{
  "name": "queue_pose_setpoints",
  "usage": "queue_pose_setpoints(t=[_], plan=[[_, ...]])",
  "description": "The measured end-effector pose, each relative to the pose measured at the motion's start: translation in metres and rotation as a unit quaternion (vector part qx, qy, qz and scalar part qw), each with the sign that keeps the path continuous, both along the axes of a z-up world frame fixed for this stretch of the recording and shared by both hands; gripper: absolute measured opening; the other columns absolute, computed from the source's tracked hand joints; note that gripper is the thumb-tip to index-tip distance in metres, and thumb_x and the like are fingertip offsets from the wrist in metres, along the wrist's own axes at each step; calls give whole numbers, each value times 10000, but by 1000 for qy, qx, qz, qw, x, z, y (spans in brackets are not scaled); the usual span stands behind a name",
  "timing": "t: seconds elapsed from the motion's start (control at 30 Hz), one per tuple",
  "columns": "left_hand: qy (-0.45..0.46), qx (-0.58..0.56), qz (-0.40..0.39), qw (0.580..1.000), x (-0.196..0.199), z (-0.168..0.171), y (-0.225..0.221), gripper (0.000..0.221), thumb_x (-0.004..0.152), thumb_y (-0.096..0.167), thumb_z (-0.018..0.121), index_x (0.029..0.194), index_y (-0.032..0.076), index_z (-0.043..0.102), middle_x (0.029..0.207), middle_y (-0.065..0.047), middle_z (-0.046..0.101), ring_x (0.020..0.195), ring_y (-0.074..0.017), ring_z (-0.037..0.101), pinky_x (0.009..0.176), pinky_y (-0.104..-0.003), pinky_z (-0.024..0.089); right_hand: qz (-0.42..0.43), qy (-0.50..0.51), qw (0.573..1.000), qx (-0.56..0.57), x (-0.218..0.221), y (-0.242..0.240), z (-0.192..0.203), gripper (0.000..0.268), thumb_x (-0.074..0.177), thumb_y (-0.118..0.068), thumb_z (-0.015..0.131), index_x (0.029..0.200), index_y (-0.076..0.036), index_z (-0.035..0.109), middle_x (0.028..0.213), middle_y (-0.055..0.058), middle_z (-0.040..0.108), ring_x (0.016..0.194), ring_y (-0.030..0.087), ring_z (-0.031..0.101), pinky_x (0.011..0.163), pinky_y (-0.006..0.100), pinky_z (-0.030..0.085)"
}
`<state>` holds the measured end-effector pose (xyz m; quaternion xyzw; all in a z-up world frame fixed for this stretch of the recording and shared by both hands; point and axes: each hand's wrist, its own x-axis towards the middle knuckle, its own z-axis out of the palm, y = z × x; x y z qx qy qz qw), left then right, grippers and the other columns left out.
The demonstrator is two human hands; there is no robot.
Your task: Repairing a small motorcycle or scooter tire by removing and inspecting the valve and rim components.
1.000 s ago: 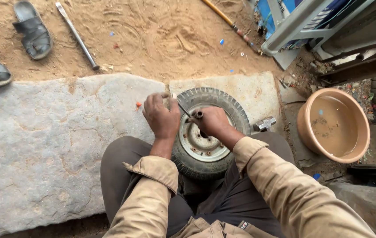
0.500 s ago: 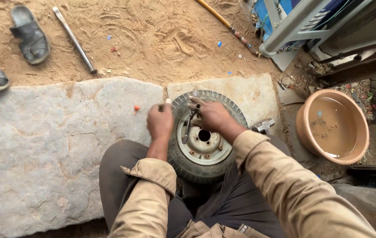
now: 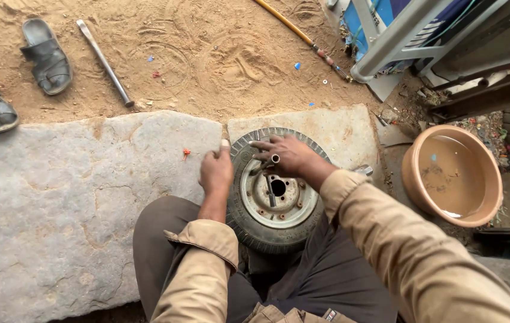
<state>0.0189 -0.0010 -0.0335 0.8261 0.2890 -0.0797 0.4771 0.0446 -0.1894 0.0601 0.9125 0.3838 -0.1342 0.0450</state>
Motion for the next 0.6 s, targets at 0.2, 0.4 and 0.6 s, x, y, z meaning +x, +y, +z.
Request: queue_pose_setpoints(t=[0.2,0.4,0.6], plan=[[-21,-47,110,993,3,38,25,612,1003,632,416,1096,88,680,1091,-128,743,1105,-318,672,1171,-601,227,-417,256,872,6,-32,10,-56,399,1085,-516,433,1279,-303,707,880,129,755,571,143,464,577,361,399],[-41,-35,90,995,5,21,20,605,943,640,489,1063,91,712,1154,-129,725,1148,-349,620,1086,-615,282,-420,267,866,58,-23,2,-34,550,1001,-620,595,1121,-148,850,775,80,741,625,168,678,572,344,511],[-4,-22,43,999,5,6,11,620,918,667,522,1096,104,709,1132,-132,745,1147,-351,649,1104,-611,288,-271,36,959,70,-21,-6,-35,871,818,-375,811,1548,-171,382,1579,151,370,1418,319,389,1097,477,382]])
